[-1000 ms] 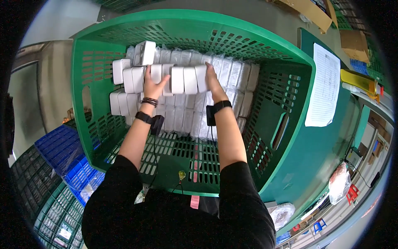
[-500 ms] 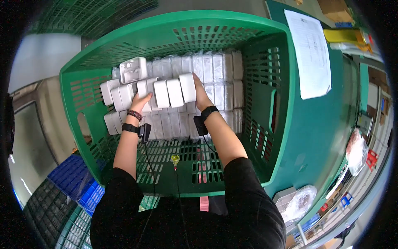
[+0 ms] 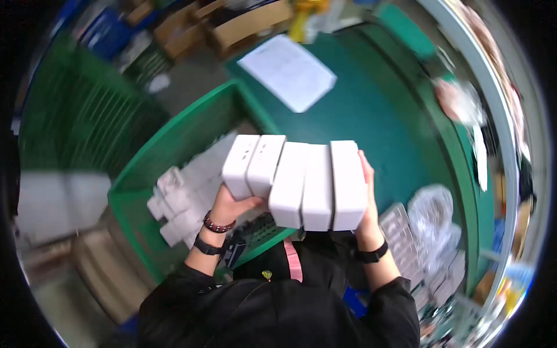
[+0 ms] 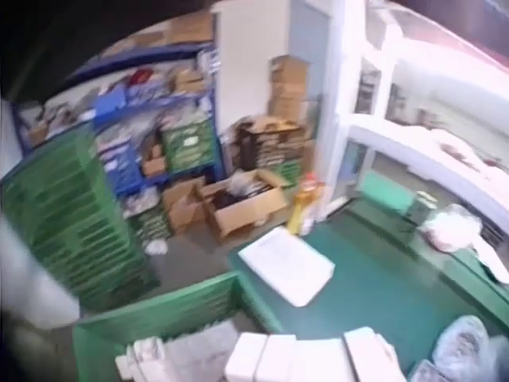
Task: The person removes white plastic housings from a green crate and places them on a table. They then take small white components from a plastic bag and press them into the housings by hand before returning the housings to the crate.
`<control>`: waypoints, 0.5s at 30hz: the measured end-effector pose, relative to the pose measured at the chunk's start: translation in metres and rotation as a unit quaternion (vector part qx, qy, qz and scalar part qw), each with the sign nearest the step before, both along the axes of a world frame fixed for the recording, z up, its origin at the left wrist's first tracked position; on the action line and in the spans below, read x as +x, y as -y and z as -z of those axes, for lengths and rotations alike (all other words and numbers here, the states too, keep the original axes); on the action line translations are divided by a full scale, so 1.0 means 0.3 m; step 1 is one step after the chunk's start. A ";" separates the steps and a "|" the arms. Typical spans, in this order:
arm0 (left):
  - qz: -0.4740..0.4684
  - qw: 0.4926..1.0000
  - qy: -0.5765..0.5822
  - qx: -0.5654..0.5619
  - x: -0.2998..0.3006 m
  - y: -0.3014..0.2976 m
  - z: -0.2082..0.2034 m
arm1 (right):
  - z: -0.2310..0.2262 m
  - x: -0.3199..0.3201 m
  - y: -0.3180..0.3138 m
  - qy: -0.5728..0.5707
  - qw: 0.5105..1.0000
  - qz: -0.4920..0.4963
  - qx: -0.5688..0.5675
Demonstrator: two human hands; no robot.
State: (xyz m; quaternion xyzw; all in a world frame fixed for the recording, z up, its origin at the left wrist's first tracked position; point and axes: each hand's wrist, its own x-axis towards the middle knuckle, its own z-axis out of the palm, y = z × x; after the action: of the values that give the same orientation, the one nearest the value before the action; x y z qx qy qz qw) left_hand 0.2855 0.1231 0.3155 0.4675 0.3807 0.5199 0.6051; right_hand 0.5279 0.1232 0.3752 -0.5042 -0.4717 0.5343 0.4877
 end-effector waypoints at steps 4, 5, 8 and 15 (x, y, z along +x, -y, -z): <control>0.191 0.981 -0.040 0.007 0.543 -0.076 -0.089 | -0.129 0.519 0.228 -0.092 0.983 0.153 0.034; 0.236 0.971 -0.036 0.011 0.694 -0.074 -0.091 | -0.106 0.652 0.296 -0.075 0.978 0.191 0.021; 0.320 0.940 -0.110 -0.053 1.043 -0.067 -0.038 | 0.054 0.941 0.459 -0.172 0.936 0.305 -0.025; 0.369 0.898 -0.209 -0.113 1.526 -0.115 0.171 | 0.306 1.349 0.509 -0.252 0.909 0.316 -0.101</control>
State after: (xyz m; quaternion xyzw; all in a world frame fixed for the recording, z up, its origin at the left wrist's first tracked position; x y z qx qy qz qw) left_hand 0.7434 0.1577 0.2642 0.6013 0.3548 0.1030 0.7085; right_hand 0.9325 -0.0295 0.2835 -0.5219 -0.0925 0.5063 0.6803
